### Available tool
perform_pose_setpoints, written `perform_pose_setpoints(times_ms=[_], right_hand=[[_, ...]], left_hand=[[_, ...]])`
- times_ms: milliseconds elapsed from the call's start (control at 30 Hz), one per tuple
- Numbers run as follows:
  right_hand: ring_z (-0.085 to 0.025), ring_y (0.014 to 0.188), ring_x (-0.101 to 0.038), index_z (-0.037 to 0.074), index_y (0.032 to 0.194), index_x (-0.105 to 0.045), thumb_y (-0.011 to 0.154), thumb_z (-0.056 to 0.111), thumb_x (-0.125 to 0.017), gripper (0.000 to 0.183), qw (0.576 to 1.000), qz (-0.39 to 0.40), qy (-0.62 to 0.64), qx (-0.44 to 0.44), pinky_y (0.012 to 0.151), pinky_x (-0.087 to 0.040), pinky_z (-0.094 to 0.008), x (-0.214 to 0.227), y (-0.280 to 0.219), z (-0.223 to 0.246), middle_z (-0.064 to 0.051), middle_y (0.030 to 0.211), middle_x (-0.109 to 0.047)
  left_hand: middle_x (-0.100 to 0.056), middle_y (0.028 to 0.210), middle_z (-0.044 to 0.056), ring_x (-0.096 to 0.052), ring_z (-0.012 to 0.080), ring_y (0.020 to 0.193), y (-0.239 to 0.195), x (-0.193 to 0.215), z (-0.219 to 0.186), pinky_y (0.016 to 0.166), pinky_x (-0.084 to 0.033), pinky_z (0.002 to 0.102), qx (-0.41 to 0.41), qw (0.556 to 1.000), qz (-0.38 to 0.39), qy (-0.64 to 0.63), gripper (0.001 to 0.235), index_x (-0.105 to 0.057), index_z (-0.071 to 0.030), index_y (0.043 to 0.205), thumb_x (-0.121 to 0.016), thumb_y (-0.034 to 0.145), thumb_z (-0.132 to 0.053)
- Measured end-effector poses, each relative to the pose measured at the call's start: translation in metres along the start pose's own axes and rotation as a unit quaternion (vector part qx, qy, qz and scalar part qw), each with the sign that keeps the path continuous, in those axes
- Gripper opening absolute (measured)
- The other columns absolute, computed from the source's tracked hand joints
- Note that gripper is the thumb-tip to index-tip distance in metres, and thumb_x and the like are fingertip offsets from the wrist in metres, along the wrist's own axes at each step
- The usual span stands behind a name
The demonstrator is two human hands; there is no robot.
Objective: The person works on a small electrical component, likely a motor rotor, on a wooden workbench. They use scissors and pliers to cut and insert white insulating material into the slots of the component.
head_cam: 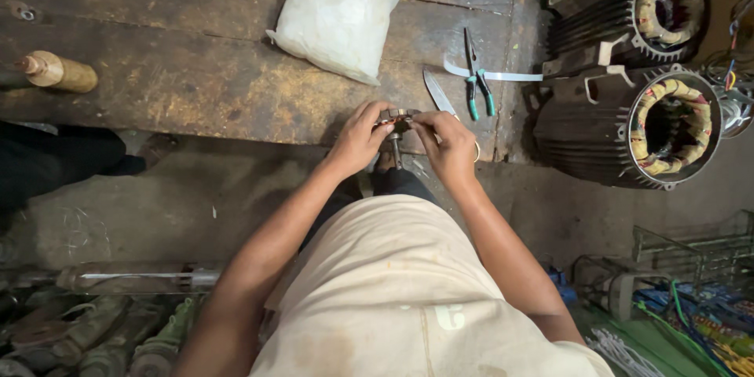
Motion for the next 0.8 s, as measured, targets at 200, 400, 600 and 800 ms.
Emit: perform_pose_setpoints(times_ms=[200,400,600,800], right_hand=[[-0.032,0.094,-0.071,0.004,0.106,-0.071,0.088,-0.004,-0.076,0.021,0.997,-0.007,-0.032,0.075,0.082,-0.056,-0.039,-0.01,0.002,-0.005,-0.013,0.102,-0.073],[-0.034,0.101,-0.068,0.004,0.103,-0.07,0.08,-0.004,-0.081,0.027,0.989,-0.032,-0.063,0.128,0.088,-0.054,-0.043,-0.016,0.004,-0.015,-0.013,0.102,-0.069],[-0.033,0.106,-0.069,0.005,0.104,-0.072,0.08,-0.004,-0.082,0.028,0.986,-0.03,-0.057,0.152,0.092,-0.056,-0.042,-0.018,0.004,-0.023,-0.012,0.104,-0.07],[-0.034,0.108,-0.07,0.006,0.1,-0.073,0.076,-0.005,-0.08,0.028,0.983,0.008,-0.041,0.179,0.094,-0.056,-0.042,-0.016,0.008,-0.032,-0.011,0.103,-0.072]], left_hand=[[-0.058,0.121,0.019,-0.061,0.0345,0.107,0.001,-0.003,0.006,0.093,-0.05,0.041,-0.011,0.999,0.012,-0.032,0.037,-0.054,-0.002,0.129,-0.065,0.095,-0.009],[-0.058,0.123,0.019,-0.06,0.0352,0.112,0.005,-0.008,0.01,0.097,-0.048,0.041,-0.021,0.999,0.007,-0.028,0.031,-0.054,-0.001,0.13,-0.059,0.102,-0.014],[-0.058,0.12,0.019,-0.059,0.035,0.111,0.008,-0.008,0.014,0.097,-0.048,0.042,-0.028,0.999,0.006,-0.024,0.029,-0.053,-0.001,0.128,-0.059,0.102,-0.015],[-0.058,0.116,0.019,-0.06,0.0338,0.106,0.008,-0.005,0.014,0.093,-0.048,0.042,-0.007,0.999,0.02,-0.029,0.028,-0.054,-0.002,0.127,-0.059,0.102,-0.015]])
Point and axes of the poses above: each hand's wrist, its own y-axis towards the middle knuckle, its own x-axis out of the back of the hand, z = x × y, the point moved 2 cm from there along y, towards the middle knuckle
